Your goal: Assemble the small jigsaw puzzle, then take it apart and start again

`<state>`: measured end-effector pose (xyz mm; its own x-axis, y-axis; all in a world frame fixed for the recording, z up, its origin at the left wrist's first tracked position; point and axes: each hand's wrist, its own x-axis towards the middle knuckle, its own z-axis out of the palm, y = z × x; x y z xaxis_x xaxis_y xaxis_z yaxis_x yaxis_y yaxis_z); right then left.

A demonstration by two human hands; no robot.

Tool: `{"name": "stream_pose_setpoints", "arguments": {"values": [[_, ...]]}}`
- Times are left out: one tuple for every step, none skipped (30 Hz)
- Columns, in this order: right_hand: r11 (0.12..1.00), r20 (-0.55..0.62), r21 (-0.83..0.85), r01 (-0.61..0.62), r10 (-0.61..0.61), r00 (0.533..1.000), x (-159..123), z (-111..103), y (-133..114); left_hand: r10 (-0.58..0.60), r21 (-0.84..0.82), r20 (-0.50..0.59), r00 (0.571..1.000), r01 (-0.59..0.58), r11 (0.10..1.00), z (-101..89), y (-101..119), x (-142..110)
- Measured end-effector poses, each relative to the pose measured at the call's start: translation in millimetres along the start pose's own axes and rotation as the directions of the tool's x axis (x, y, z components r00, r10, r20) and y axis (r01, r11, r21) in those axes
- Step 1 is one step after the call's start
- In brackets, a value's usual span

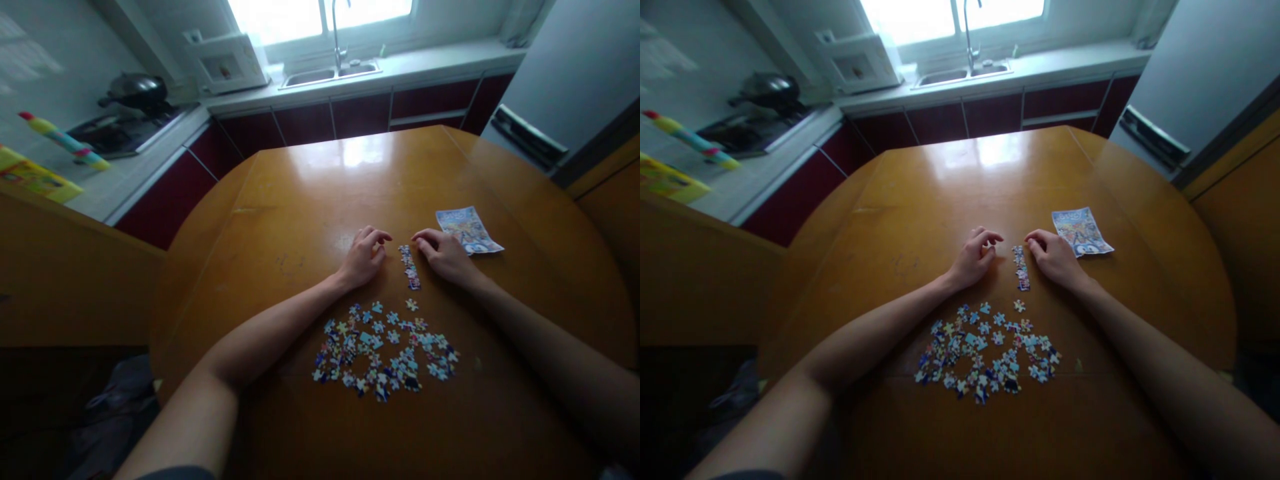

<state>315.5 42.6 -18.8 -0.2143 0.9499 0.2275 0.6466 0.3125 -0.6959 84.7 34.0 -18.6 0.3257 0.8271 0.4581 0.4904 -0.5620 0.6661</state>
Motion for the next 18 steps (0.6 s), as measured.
{"name": "stream_pose_setpoints", "arguments": {"values": [[1.000,0.000,0.002,0.000,0.000,1.000,-0.1,-0.2,-0.7,0.000,0.004,0.002,1.000,0.000,1.000,0.0,0.0,0.0],[1.000,-0.001,0.001,-0.001,0.001,1.000,-0.3,-0.4,-1.6,0.000,0.007,0.004,1.000,0.000,1.000,0.1,0.0,0.0],[1.000,-0.002,0.001,-0.001,0.001,1.000,-0.5,-0.6,-2.5,-0.001,0.010,0.006,1.000,0.001,1.000,0.1,0.0,0.0],[1.000,-0.002,0.000,0.000,0.000,1.000,-0.8,-0.9,-3.3,-0.002,0.011,0.008,1.000,0.002,1.000,0.1,0.0,0.0],[1.000,-0.003,-0.001,0.001,-0.001,1.000,-1.0,-1.0,-4.0,-0.002,0.010,0.009,1.000,0.002,1.000,0.1,0.1,0.1],[1.000,-0.003,-0.001,0.002,-0.002,1.000,-1.2,-1.2,-4.4,-0.003,0.008,0.009,1.000,0.002,1.000,0.0,0.3,0.2],[1.000,-0.001,-0.002,0.004,-0.004,1.000,-1.4,-1.3,-4.6,-0.003,0.005,0.010,1.000,0.003,1.000,-0.1,0.5,0.2],[1.000,-0.001,-0.003,0.004,-0.004,1.000,-1.5,-1.4,-4.6,-0.004,0.003,0.008,1.000,0.004,1.000,-0.2,0.8,0.3],[1.000,0.001,-0.007,0.005,-0.005,1.000,-1.5,-1.4,-4.4,-0.004,0.001,0.007,1.000,0.004,1.000,-0.4,1.1,0.4],[1.000,0.003,-0.012,0.004,-0.004,1.000,-1.6,-1.4,-4.1,-0.003,0.000,0.006,1.000,0.003,1.000,-0.6,1.3,0.4],[1.000,0.003,-0.016,0.003,-0.002,1.000,-1.6,-1.3,-3.9,-0.001,-0.001,0.007,1.000,0.001,1.000,-0.7,1.5,0.4],[1.000,0.003,-0.020,0.001,-0.001,1.000,-1.6,-1.3,-3.8,0.000,-0.001,0.006,1.000,0.000,1.000,-0.8,1.6,0.4],[1.000,0.003,-0.022,-0.001,0.001,1.000,-1.6,-1.2,-3.8,0.002,0.001,0.006,1.000,-0.002,1.000,-0.9,1.6,0.4],[1.000,0.002,-0.022,-0.001,0.001,1.000,-1.6,-1.2,-4.1,0.003,0.004,0.007,1.000,-0.003,1.000,-0.9,1.6,0.3],[1.000,0.000,-0.020,-0.002,0.002,1.000,-1.6,-1.3,-4.5,0.003,0.007,0.007,1.000,-0.003,1.000,-0.9,1.5,0.2],[1.000,-0.001,-0.017,-0.002,0.002,1.000,-1.7,-1.5,-5.0,0.001,0.011,0.007,1.000,-0.001,1.000,-0.8,1.3,0.1],[1.000,0.000,-0.014,-0.002,0.002,1.000,-1.9,-1.6,-5.6,0.000,0.014,0.008,1.000,0.000,1.000,-0.8,1.1,0.0],[1.000,0.001,-0.011,-0.002,0.002,1.000,-2.0,-1.8,-6.1,0.001,0.016,0.008,1.000,-0.001,1.000,-0.8,1.0,0.0]]}}
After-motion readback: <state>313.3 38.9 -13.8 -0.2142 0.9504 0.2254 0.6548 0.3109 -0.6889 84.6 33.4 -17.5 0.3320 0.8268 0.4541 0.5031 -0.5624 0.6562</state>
